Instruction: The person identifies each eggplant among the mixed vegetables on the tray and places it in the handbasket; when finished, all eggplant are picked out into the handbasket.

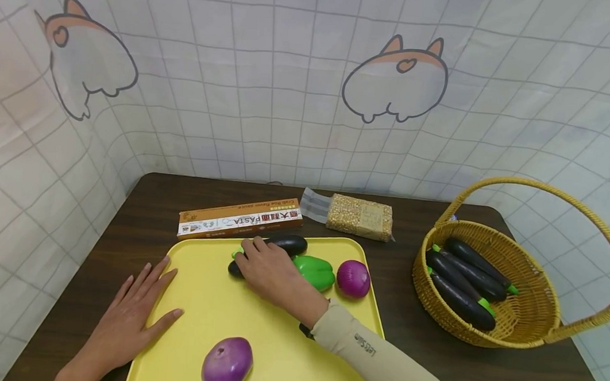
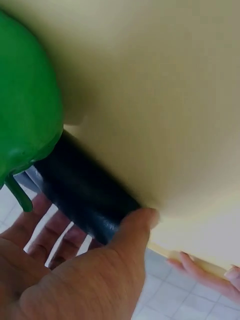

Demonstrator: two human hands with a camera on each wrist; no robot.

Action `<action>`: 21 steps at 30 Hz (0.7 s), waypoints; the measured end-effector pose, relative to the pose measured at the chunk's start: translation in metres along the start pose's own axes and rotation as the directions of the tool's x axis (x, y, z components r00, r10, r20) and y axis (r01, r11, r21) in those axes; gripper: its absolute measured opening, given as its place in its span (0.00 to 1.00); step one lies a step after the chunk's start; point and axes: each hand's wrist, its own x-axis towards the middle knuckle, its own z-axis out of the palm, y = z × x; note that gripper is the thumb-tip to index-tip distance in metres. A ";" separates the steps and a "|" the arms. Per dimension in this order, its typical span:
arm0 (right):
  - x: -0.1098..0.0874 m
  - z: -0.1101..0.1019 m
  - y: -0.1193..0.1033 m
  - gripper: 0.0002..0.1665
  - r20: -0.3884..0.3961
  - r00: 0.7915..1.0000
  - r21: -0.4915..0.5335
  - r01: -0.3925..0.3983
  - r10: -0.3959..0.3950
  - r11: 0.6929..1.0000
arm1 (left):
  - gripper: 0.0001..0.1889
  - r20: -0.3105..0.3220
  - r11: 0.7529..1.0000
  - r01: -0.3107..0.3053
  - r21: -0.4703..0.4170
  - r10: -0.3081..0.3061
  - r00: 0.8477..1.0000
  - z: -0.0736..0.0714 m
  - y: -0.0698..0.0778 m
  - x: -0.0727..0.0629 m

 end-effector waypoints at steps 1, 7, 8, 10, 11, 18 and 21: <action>0.000 0.000 0.000 0.17 -0.006 1.000 -0.004 0.005 -0.005 1.000 | 0.42 -0.001 1.000 0.001 0.002 -0.001 1.000 0.000 0.000 -0.001; 0.000 0.001 -0.001 0.24 -0.011 0.999 -0.009 0.048 -0.048 0.999 | 0.41 -0.012 1.000 -0.006 0.005 0.006 1.000 0.001 0.000 -0.002; 0.000 0.000 -0.001 0.24 -0.007 0.999 -0.008 0.054 -0.054 0.999 | 0.41 -0.011 1.000 -0.007 0.004 0.007 1.000 0.001 0.000 -0.002; 0.000 -0.001 -0.002 0.25 0.003 0.998 -0.003 0.061 -0.061 0.998 | 0.41 -0.008 1.000 -0.007 0.004 0.007 1.000 0.001 0.000 -0.003; 0.000 -0.002 -0.002 0.25 0.006 0.998 -0.002 0.062 -0.062 0.998 | 0.41 -0.004 1.000 -0.007 0.005 0.007 1.000 0.001 0.000 -0.003; 0.001 -0.007 -0.007 0.20 -0.022 0.998 0.034 0.057 -0.056 0.998 | 0.41 -0.005 1.000 -0.004 0.010 0.004 1.000 0.001 -0.001 -0.002; 0.002 -0.011 -0.010 0.20 -0.037 0.997 0.066 0.064 -0.061 0.996 | 0.40 -0.004 1.000 -0.001 0.013 0.001 1.000 0.001 -0.001 -0.001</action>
